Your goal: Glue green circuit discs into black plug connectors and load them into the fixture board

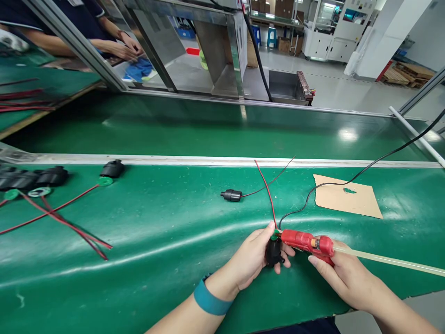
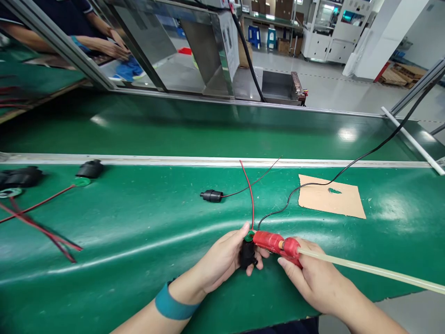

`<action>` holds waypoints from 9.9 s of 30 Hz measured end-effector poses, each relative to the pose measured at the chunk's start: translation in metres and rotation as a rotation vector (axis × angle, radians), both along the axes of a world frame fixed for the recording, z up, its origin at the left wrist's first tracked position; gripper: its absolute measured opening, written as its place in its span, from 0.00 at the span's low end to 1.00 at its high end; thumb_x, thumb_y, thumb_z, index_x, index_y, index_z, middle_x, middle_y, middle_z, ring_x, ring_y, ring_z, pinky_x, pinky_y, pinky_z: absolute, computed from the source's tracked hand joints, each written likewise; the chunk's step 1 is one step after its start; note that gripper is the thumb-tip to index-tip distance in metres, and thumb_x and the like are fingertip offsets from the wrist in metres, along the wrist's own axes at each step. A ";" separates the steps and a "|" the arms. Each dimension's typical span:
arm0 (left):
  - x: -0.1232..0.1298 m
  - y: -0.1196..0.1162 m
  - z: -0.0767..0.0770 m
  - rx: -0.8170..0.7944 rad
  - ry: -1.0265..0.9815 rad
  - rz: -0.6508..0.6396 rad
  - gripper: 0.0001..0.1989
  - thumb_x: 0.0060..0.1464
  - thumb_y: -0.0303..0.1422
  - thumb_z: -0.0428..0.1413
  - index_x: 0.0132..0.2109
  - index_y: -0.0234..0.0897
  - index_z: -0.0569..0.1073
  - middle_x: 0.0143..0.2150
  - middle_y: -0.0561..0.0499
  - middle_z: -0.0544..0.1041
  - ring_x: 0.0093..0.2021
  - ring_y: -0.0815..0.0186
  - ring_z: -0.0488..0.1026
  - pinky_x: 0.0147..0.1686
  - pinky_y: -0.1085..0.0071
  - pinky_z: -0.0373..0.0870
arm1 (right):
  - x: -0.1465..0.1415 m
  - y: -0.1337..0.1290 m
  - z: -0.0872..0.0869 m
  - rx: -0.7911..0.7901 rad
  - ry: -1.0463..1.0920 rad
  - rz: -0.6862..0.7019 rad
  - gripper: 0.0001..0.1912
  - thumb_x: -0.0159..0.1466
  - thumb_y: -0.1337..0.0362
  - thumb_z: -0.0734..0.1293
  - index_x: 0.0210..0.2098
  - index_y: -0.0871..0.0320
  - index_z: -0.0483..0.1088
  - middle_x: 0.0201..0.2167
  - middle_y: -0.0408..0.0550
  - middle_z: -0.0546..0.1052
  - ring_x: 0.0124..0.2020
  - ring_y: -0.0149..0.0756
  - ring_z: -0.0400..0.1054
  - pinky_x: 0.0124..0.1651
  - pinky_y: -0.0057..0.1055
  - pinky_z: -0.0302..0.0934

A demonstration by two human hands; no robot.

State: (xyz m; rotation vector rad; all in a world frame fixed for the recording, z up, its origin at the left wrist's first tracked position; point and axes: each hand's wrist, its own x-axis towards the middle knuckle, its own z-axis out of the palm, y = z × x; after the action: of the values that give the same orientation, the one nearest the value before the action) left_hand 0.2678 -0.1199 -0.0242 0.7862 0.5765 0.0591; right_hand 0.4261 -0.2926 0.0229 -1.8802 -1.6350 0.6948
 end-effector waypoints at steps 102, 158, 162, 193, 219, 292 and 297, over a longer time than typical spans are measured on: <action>-0.038 -0.007 0.029 0.782 0.005 -0.252 0.13 0.72 0.39 0.40 0.46 0.42 0.67 0.39 0.51 0.69 0.39 0.62 0.65 0.43 0.66 0.64 | -0.021 0.069 0.046 0.022 -0.501 0.381 0.10 0.68 0.70 0.65 0.30 0.60 0.71 0.26 0.44 0.69 0.31 0.37 0.57 0.38 0.37 0.45; -0.031 -0.016 0.012 0.745 -0.088 -0.102 0.06 0.66 0.29 0.46 0.48 0.43 0.63 0.43 0.50 0.68 0.44 0.62 0.66 0.47 0.64 0.67 | -0.043 0.054 -0.004 0.136 0.338 -0.091 0.02 0.64 0.67 0.65 0.33 0.57 0.68 0.24 0.40 0.70 0.25 0.29 0.64 0.29 0.26 0.60; -0.030 -0.014 0.012 0.719 -0.068 -0.107 0.05 0.66 0.29 0.46 0.47 0.43 0.62 0.42 0.51 0.67 0.44 0.62 0.67 0.47 0.64 0.68 | -0.048 0.058 -0.012 0.177 0.314 -0.138 0.06 0.59 0.70 0.62 0.27 0.55 0.62 0.20 0.38 0.64 0.22 0.29 0.59 0.26 0.27 0.54; -0.024 -0.018 0.026 0.544 0.055 -0.103 0.16 0.69 0.42 0.49 0.57 0.45 0.72 0.54 0.50 0.76 0.56 0.60 0.69 0.56 0.66 0.69 | -0.053 0.048 -0.034 0.688 -0.123 -0.118 0.17 0.69 0.76 0.62 0.57 0.66 0.62 0.43 0.59 0.78 0.45 0.43 0.75 0.46 0.41 0.75; -0.019 -0.037 0.012 0.491 0.119 0.075 0.18 0.69 0.43 0.46 0.60 0.42 0.64 0.60 0.43 0.71 0.66 0.56 0.63 0.61 0.62 0.68 | -0.052 0.048 -0.033 0.618 -0.130 -0.159 0.22 0.67 0.75 0.62 0.60 0.65 0.64 0.47 0.60 0.78 0.49 0.43 0.75 0.49 0.38 0.76; -0.062 0.058 0.006 1.727 0.612 -0.024 0.21 0.63 0.36 0.56 0.60 0.35 0.65 0.55 0.39 0.71 0.55 0.51 0.68 0.55 0.50 0.67 | -0.042 0.112 -0.104 0.441 -0.434 0.061 0.21 0.72 0.59 0.61 0.61 0.59 0.66 0.55 0.60 0.75 0.54 0.50 0.73 0.53 0.48 0.73; -0.086 0.126 0.039 1.822 0.747 -0.108 0.14 0.67 0.36 0.50 0.56 0.38 0.72 0.55 0.40 0.73 0.57 0.50 0.68 0.57 0.51 0.65 | -0.049 0.118 -0.122 0.518 -0.502 0.031 0.19 0.72 0.57 0.61 0.58 0.58 0.68 0.53 0.59 0.76 0.50 0.49 0.75 0.49 0.44 0.75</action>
State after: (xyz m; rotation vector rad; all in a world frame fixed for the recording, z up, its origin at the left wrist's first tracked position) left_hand 0.1818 0.0061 0.0153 2.6748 1.1535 0.2044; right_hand 0.3767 -0.1743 -0.0994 -1.7127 -1.9086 -0.2141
